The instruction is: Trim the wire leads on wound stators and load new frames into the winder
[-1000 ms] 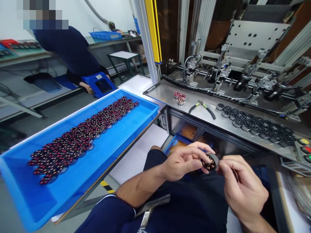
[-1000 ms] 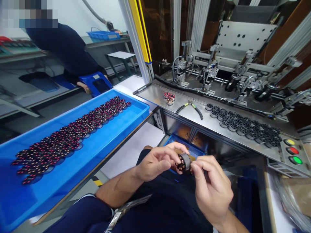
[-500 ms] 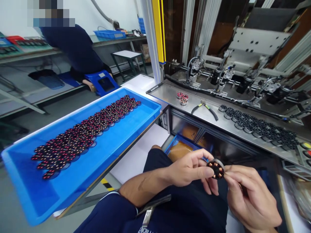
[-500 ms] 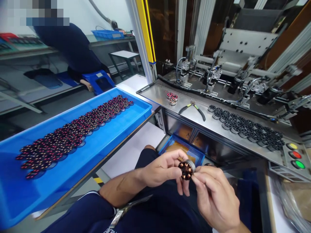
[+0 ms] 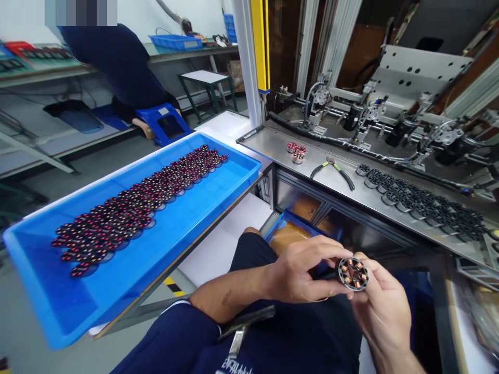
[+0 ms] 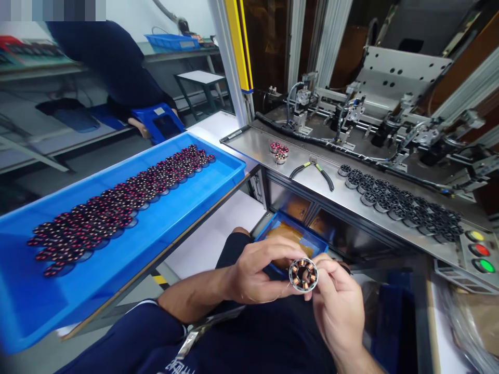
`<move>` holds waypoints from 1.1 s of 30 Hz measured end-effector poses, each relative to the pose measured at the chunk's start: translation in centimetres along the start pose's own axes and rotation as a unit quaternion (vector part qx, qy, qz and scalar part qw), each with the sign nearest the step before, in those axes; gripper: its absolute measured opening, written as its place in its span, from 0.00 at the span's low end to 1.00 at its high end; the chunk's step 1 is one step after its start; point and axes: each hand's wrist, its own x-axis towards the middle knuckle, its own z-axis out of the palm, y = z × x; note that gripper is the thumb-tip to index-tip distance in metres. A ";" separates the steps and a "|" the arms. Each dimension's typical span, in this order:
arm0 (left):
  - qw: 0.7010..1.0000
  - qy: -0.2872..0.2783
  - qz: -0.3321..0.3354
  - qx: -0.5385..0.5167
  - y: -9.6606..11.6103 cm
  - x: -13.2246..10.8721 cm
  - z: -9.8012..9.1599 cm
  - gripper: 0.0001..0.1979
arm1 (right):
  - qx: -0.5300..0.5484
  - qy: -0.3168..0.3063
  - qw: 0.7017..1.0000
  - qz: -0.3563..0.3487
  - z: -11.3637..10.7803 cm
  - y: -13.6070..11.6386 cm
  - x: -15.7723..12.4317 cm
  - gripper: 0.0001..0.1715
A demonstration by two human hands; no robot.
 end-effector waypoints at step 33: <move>0.762 -0.058 -0.412 -0.497 -0.1 1.2 0.7 0.25 | -0.428 -0.179 0.782 -0.416 -3.0 -5.9 1.6 0.21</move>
